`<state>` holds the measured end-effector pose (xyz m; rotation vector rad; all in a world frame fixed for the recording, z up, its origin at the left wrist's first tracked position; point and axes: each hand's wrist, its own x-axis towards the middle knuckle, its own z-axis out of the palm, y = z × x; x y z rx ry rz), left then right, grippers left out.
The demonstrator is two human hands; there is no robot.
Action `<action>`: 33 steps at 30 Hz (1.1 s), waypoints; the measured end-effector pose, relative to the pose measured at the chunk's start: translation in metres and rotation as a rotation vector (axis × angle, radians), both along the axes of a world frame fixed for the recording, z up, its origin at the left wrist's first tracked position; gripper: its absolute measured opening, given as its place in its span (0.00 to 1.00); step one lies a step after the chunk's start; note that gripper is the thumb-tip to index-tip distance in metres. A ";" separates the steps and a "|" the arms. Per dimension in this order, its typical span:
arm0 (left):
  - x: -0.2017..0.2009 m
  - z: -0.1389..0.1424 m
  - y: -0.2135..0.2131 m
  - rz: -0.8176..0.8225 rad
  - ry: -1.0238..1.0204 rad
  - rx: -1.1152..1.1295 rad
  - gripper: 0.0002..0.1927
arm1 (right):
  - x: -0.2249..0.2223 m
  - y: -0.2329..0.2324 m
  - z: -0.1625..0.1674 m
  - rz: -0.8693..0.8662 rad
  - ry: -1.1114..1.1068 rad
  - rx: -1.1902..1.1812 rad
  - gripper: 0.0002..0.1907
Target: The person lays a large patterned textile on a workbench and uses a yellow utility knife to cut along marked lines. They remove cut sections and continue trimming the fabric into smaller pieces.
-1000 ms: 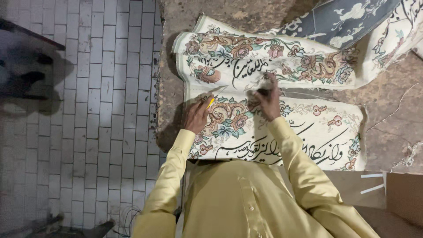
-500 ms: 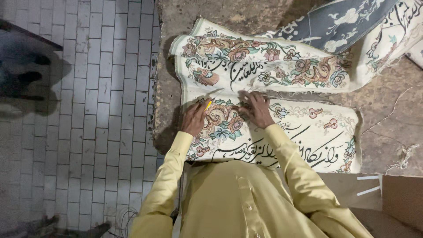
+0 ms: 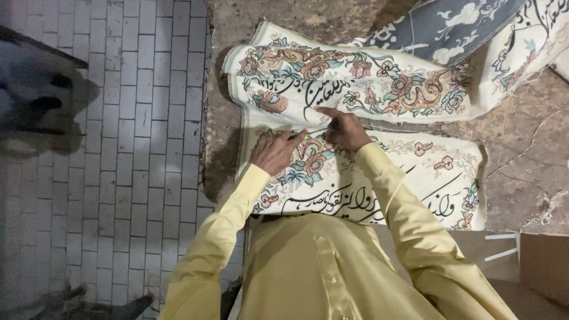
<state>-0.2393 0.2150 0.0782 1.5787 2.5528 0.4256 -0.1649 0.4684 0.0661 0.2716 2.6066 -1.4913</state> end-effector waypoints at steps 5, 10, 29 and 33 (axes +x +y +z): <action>-0.003 -0.014 0.014 -0.043 0.028 0.023 0.39 | -0.002 0.002 0.007 0.018 -0.001 0.061 0.36; 0.001 -0.032 0.043 -0.054 0.115 -0.187 0.27 | -0.005 0.003 0.003 0.023 0.084 0.046 0.38; 0.003 -0.045 0.044 -0.050 0.345 -0.272 0.26 | 0.004 0.009 0.020 0.033 0.070 -0.154 0.41; -0.006 -0.038 0.032 -0.048 0.262 -0.383 0.24 | 0.000 0.010 0.030 -0.026 -0.076 -0.074 0.39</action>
